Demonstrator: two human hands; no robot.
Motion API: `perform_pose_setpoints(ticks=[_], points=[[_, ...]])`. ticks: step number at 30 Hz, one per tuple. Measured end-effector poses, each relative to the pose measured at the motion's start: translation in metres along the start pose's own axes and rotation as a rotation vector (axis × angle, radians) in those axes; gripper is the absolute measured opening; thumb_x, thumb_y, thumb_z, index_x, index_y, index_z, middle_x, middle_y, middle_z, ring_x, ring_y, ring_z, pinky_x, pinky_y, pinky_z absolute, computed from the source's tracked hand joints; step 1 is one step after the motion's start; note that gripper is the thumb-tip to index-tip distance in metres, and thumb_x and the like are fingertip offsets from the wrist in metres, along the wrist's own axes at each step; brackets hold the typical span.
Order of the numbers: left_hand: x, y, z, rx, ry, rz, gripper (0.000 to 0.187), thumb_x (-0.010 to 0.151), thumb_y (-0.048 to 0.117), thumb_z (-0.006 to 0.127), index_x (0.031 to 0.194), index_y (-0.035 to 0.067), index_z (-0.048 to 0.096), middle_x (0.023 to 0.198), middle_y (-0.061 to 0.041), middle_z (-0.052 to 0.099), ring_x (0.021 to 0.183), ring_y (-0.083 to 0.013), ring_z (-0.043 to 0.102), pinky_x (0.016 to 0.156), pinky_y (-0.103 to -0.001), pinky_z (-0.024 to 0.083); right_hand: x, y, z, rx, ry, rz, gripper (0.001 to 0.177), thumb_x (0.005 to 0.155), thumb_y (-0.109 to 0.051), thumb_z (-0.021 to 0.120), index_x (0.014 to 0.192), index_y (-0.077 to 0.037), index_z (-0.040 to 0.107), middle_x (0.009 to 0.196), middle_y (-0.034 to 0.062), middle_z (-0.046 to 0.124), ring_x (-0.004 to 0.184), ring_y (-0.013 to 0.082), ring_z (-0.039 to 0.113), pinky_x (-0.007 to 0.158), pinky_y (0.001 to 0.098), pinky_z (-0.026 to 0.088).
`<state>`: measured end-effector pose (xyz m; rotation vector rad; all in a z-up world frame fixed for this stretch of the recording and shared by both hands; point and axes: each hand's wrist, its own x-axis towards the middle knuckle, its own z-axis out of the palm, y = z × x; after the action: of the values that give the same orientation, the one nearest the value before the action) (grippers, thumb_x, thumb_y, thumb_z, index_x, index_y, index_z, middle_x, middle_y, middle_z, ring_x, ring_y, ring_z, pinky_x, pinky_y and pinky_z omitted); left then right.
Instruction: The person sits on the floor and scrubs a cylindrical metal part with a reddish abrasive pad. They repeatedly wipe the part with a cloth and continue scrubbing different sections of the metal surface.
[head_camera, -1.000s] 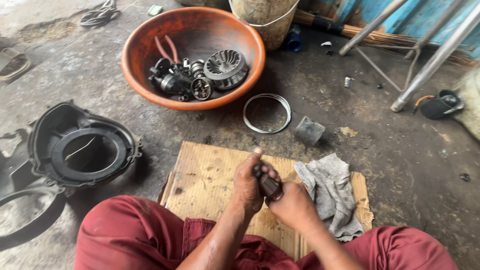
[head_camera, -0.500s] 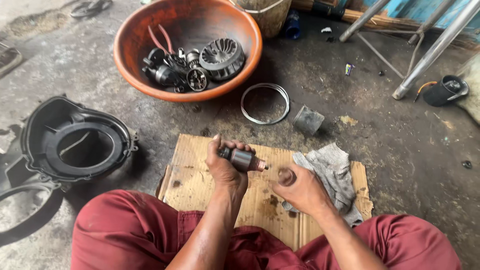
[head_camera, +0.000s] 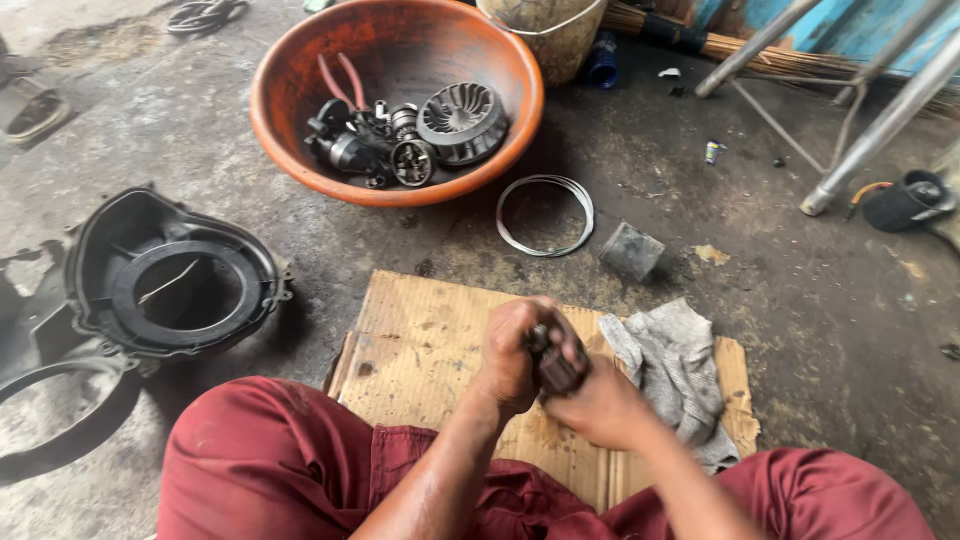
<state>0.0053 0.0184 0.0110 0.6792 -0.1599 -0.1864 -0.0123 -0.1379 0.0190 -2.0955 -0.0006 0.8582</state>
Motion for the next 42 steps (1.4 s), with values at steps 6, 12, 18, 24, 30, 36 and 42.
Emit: perform_pose_setpoints(ticks=[6, 12, 18, 24, 30, 36, 42], points=[[0.003, -0.003, 0.01, -0.16, -0.1, -0.219, 0.038, 0.097, 0.04, 0.054, 0.076, 0.009, 0.052, 0.064, -0.009, 0.06, 0.055, -0.0232, 0.06, 0.056, -0.037, 0.057, -0.011, 0.016, -0.018, 0.319, -0.352, -0.232, 0.02, 0.09, -0.014, 0.075, 0.086, 0.006, 0.07, 0.075, 0.0167, 0.073, 0.066, 0.0271, 0.074, 0.063, 0.0388, 0.06], [0.004, -0.017, 0.011, -0.171, 0.609, -0.025, 0.019, 0.091, 0.019, 0.053, 0.081, 0.003, 0.05, 0.068, -0.014, 0.061, 0.059, -0.026, 0.061, 0.056, -0.039, 0.056, 0.012, 0.011, 0.019, -0.539, 0.753, -0.266, 0.008, 0.079, -0.004, 0.067, 0.083, -0.006, 0.073, 0.078, 0.0138, 0.074, 0.069, 0.0286, 0.075, 0.065, 0.0409, 0.061], [-0.006, 0.002, -0.01, -0.405, -0.369, -0.324, 0.019, 0.098, 0.018, 0.054, 0.092, 0.0, 0.053, 0.078, -0.014, 0.06, 0.07, -0.0252, 0.06, 0.069, -0.042, 0.056, -0.016, 0.006, 0.008, 0.033, -0.243, 0.01, 0.032, 0.087, -0.03, 0.078, 0.079, 0.001, 0.076, 0.068, 0.0114, 0.077, 0.061, 0.0224, 0.074, 0.059, 0.0343, 0.059], [0.003, 0.006, 0.01, 0.12, 0.123, -0.089, 0.018, 0.093, 0.028, 0.064, 0.091, 0.011, 0.059, 0.08, -0.011, 0.068, 0.074, -0.0202, 0.065, 0.072, -0.038, 0.058, -0.009, 0.01, 0.005, 0.011, 0.079, -0.169, 0.022, 0.081, -0.024, 0.076, 0.084, -0.002, 0.07, 0.063, 0.0113, 0.072, 0.054, 0.0193, 0.072, 0.053, 0.0361, 0.06], [0.007, -0.006, 0.002, 0.044, 0.441, -0.151, 0.039, 0.099, 0.041, 0.067, 0.084, 0.008, 0.054, 0.07, -0.013, 0.064, 0.06, -0.0221, 0.062, 0.055, -0.038, 0.05, 0.016, 0.011, 0.024, -0.4, 0.557, -0.083, 0.016, 0.084, -0.02, 0.073, 0.085, -0.004, 0.07, 0.067, 0.0084, 0.072, 0.053, 0.0185, 0.07, 0.054, 0.0361, 0.06], [-0.009, 0.004, -0.009, -0.544, -0.466, -0.306, 0.043, 0.109, 0.034, 0.064, 0.077, 0.006, 0.055, 0.072, -0.01, 0.061, 0.064, -0.0215, 0.059, 0.069, -0.037, 0.055, -0.001, 0.021, 0.003, 0.408, -0.501, -0.116, 0.025, 0.089, -0.017, 0.075, 0.076, 0.003, 0.067, 0.061, 0.0126, 0.069, 0.049, 0.0222, 0.066, 0.05, 0.0355, 0.055], [0.008, -0.003, 0.002, -0.03, 0.321, -0.156, 0.041, 0.089, 0.051, 0.07, 0.09, 0.012, 0.058, 0.077, -0.008, 0.066, 0.071, -0.0201, 0.065, 0.067, -0.036, 0.056, 0.015, 0.022, 0.005, -0.12, 0.23, -0.014, 0.018, 0.082, -0.017, 0.072, 0.079, 0.001, 0.07, 0.065, 0.013, 0.074, 0.051, 0.0205, 0.071, 0.053, 0.0366, 0.059]])
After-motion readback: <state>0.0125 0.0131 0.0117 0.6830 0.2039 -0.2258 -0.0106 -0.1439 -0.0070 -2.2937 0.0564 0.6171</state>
